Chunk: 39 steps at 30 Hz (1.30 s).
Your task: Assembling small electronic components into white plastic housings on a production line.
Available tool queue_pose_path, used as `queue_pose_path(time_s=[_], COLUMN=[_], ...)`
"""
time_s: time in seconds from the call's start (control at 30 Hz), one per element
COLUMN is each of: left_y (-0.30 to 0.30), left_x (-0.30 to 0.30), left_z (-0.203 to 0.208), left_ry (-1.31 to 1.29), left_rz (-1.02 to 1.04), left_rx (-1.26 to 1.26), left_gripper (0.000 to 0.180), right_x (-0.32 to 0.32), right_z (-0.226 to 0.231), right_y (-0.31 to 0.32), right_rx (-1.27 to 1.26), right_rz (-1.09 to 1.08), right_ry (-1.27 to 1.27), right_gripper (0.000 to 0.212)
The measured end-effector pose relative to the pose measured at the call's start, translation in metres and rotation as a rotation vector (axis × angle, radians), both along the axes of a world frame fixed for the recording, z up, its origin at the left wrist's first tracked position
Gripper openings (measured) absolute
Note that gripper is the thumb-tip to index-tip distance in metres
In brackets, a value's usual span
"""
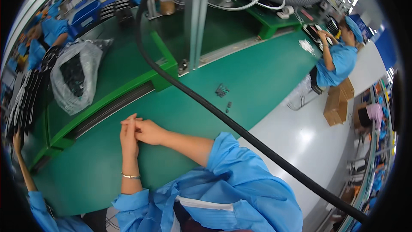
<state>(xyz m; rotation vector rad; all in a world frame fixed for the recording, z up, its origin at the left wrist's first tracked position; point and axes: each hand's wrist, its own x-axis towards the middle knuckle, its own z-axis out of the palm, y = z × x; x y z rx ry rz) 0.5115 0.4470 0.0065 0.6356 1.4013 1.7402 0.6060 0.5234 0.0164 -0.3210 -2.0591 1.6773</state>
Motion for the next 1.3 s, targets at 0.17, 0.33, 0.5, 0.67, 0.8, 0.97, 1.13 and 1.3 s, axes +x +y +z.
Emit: queue_pose_path(time_s=[0.17, 0.33, 0.5, 0.67, 0.8, 0.97, 1.13, 1.3], left_y=[-0.002, 0.007, 0.004, 0.003, 0.001, -0.008, -0.009, -0.007], left_x=[0.004, 0.004, 0.002, 0.013, 0.015, 0.013, 0.013, 0.010], left_z=[0.001, -0.011, -0.005, 0.011, 0.014, 0.017, 0.019, 0.015], left_ry=[0.085, 0.219, 0.214, 0.386, 0.414, 0.386, 0.349, 0.414], left_rz=[0.112, 0.206, 0.161, 0.127, 0.134, 0.152, 0.105, 0.113], left_rx=[-0.002, 0.063, -0.002, -0.012, 0.034, -0.030, -0.036, -0.026], left_gripper=[0.045, 0.059, 0.034, 0.030, 0.031, 0.034, 0.035, 0.035], right_x=[-0.006, -0.009, -0.014, -0.003, -0.003, -0.008, -0.005, -0.007], right_z=[-0.008, -0.012, -0.025, -0.019, -0.004, -0.018, -0.020, -0.019], right_y=[-0.003, 0.001, 0.003, 0.009, 0.004, 0.002, 0.007, 0.008], right_rx=[0.038, 0.014, -0.058, -0.091, -0.179, -0.134, -0.156, -0.147], right_rz=[0.018, 0.025, 0.032, 0.034, 0.035, 0.071, 0.069, 0.057], right_ry=[-0.067, -0.044, -0.054, -0.075, -0.071, -0.043, -0.087, -0.081], right_gripper=[0.046, 0.039, 0.036, 0.023, 0.032, 0.033, 0.036, 0.037])
